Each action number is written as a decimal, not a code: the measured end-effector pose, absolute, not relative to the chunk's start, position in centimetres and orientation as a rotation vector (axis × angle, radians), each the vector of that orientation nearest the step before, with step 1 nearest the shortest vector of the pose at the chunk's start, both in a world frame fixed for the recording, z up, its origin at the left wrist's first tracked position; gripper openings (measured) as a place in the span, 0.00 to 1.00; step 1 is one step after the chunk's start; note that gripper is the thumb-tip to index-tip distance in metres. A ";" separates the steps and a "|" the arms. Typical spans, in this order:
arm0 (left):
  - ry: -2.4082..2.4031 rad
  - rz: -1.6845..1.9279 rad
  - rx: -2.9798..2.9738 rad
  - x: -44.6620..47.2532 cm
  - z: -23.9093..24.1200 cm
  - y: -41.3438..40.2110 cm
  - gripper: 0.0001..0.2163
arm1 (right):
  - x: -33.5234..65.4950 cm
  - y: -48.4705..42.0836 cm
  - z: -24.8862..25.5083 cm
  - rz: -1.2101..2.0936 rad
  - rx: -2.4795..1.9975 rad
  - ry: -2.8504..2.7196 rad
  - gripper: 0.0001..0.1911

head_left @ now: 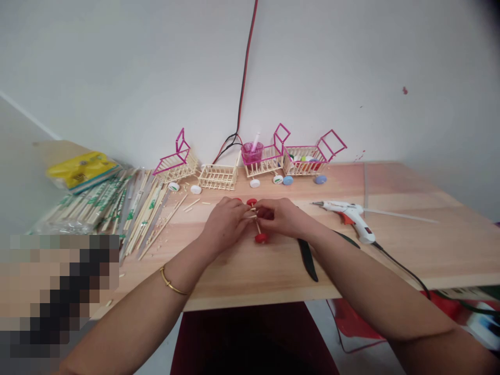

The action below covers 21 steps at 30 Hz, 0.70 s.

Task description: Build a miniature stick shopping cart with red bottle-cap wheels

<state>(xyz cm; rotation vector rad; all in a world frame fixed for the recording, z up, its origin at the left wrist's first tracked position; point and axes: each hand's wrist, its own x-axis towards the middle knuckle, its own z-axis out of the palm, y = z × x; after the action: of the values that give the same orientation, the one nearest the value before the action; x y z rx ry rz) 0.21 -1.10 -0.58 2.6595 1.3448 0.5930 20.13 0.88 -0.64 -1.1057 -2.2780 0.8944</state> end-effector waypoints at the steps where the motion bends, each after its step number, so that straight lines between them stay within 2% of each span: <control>1: 1.353 0.594 2.651 0.2 -0.6 -1.1 0.11 | 20.1 0.9 -0.7 0.890 -1.105 -2.279 0.10; 21: 1.386 0.580 2.590 0.3 -0.8 -1.0 0.12 | 20.0 0.9 -0.6 0.930 -1.105 -2.230 0.09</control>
<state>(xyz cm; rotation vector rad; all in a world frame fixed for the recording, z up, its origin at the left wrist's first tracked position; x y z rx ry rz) 0.27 -1.01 -0.78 2.5905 1.3857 0.5797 19.95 0.89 -0.61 -1.1053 -2.2301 0.9301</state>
